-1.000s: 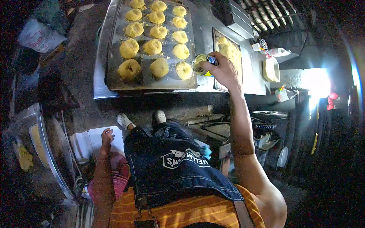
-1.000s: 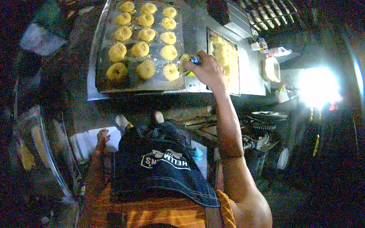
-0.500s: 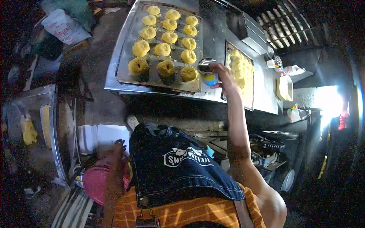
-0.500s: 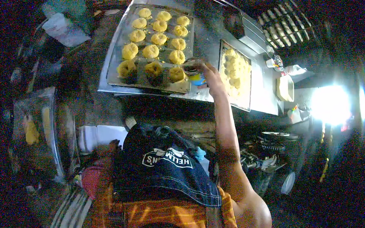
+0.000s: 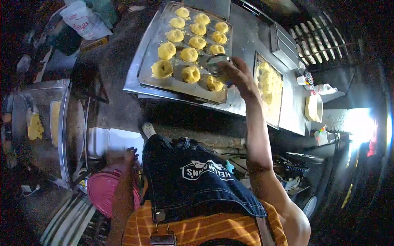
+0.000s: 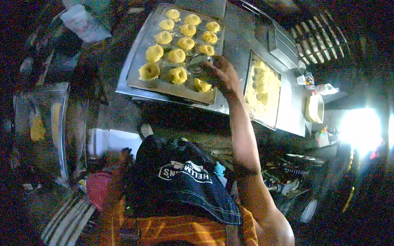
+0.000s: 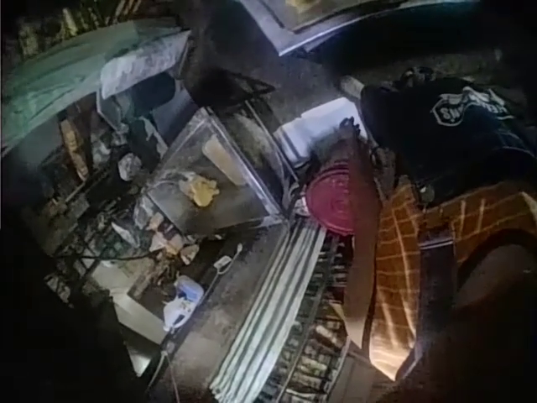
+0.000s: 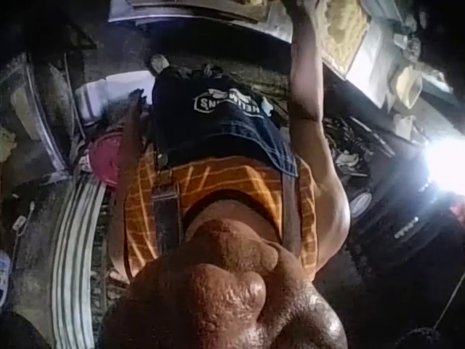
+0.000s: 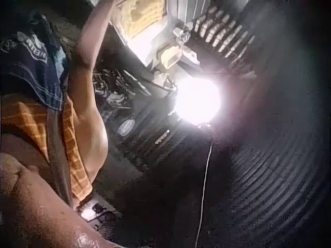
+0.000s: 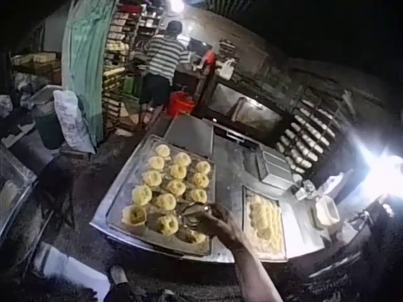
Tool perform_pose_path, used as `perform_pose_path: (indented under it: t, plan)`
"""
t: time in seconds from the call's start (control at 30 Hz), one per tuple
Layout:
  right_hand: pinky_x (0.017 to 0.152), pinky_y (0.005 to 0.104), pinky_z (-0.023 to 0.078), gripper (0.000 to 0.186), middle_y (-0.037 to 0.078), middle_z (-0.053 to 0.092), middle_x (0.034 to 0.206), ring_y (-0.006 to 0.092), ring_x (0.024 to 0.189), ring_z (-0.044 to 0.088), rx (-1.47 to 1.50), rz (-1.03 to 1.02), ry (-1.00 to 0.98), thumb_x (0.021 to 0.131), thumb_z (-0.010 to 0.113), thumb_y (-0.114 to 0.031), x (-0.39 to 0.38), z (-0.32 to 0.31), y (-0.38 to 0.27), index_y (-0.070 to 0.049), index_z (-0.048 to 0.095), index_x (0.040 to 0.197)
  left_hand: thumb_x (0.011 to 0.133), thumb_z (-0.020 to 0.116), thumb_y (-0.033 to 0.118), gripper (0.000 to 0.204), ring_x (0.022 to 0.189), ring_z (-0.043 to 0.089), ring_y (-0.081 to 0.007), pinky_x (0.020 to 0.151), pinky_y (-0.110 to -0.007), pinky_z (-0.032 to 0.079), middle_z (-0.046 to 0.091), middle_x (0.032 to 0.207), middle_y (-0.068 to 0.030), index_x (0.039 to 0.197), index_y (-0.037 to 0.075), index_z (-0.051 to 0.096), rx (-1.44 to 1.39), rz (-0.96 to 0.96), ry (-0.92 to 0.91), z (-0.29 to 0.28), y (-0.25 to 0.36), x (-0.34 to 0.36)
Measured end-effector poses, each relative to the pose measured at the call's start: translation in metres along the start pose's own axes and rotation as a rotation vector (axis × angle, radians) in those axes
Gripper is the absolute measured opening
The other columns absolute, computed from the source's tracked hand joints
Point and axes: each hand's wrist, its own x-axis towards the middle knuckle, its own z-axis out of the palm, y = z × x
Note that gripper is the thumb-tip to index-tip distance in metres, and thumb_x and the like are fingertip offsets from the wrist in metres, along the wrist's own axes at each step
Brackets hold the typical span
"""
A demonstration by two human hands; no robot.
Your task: Shaping dough balls on a tray, making indentations, and adding toppings from a can in a bakery.
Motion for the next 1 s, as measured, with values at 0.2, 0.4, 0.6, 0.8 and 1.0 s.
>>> perform_pose_path:
  t: [0.2,0.4,0.6,0.8,1.0]
  plan:
    - [0.092,0.0435,0.053,0.069,0.02,0.074,0.114,0.0349,0.11,0.07,-0.999,0.047,0.208,0.084,0.078,-0.058,0.015,0.054,-0.029,-0.004,0.067,0.125,0.093,0.075,0.02,0.037,0.067,0.067,-0.0188,0.053,-0.032,0.05,0.073,0.099,-0.0065,0.128,0.011,0.063,0.116,-0.046,0.378,0.053,0.069,-0.002]
    - [0.094,0.0479,0.052,0.067,0.021,0.072,0.118,0.0373,0.113,0.068,-1.117,0.101,0.271,0.085,0.078,-0.058,0.007,0.061,-0.05,-0.009,0.067,0.128,0.09,0.078,0.02,0.045,0.068,0.068,-0.0204,0.054,-0.034,0.052,0.072,0.096,-0.0076,0.13,0.008,0.062,0.172,-0.011,0.339,0.037,0.069,0.01]
    - [0.075,0.0436,0.057,0.054,0.014,0.073,0.116,0.0297,0.104,0.071,-0.886,0.179,0.163,0.093,0.069,-0.053,0.017,0.033,-0.012,-0.011,0.067,0.127,0.088,0.079,0.02,0.048,0.068,0.067,-0.0207,0.053,-0.034,0.051,0.071,0.094,-0.0074,0.131,0.008,0.062,0.291,0.029,0.339,0.001,0.051,0.024]
    - [0.057,0.0414,0.063,0.046,0.007,0.071,0.122,0.0219,0.093,0.073,0.181,0.547,0.113,0.104,0.047,-0.048,0.004,0.016,0.016,-0.014,0.063,0.131,0.089,0.078,0.02,0.05,0.067,0.066,-0.0205,0.053,-0.034,0.051,0.07,0.096,-0.0076,0.133,0.007,0.06,0.172,-0.035,0.392,0.043,0.085,0.001]
    - [0.07,0.043,0.064,0.055,0.01,0.07,0.126,0.0276,0.108,0.072,0.301,0.023,-0.057,0.098,0.058,-0.055,0.003,0.034,-0.009,-0.012,0.064,0.131,0.089,0.078,0.021,0.05,0.067,0.066,-0.0199,0.055,-0.034,0.052,0.071,0.097,-0.0075,0.133,0.006,0.058,0.092,0.088,0.345,0.1,0.123,-0.052]
